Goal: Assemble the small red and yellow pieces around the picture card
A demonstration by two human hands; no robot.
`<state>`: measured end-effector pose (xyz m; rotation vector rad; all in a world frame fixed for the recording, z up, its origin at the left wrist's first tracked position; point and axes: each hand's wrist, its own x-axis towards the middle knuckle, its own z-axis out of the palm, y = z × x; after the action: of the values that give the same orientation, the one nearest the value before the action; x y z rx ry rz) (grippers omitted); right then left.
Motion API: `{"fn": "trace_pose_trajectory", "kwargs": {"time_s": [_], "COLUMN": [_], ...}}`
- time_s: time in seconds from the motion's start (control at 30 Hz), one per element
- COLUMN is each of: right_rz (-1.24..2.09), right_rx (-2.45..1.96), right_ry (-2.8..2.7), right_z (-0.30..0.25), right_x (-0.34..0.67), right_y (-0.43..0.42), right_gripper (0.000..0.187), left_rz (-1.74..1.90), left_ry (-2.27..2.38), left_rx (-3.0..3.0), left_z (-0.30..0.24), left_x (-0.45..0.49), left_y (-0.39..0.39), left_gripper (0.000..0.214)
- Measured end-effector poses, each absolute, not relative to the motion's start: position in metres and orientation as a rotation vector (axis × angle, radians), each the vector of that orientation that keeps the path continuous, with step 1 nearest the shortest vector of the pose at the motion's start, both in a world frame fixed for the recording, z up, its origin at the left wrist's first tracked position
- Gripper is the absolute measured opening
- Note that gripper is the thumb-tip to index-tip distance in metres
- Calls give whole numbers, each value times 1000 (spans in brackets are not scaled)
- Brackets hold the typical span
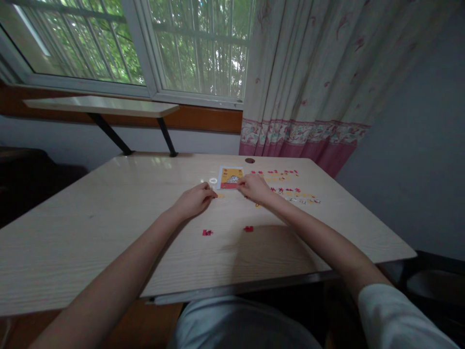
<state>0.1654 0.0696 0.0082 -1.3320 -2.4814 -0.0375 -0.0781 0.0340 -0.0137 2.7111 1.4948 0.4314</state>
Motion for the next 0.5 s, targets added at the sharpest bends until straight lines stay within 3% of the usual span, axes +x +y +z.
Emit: {"fn": "trace_pose_trajectory", "kwargs": {"time_s": [0.5], "right_rz": [-7], "right_rx": [-1407], "right_ry": [-2537], "right_z": [-3], "right_x": [182], "right_y": [55], "right_gripper": [19], "left_rz": [424], "left_ry": [1457], "left_rx": [2735], "left_z": [-15], "left_x": [-77], "left_y": [34], "left_gripper": [35]}}
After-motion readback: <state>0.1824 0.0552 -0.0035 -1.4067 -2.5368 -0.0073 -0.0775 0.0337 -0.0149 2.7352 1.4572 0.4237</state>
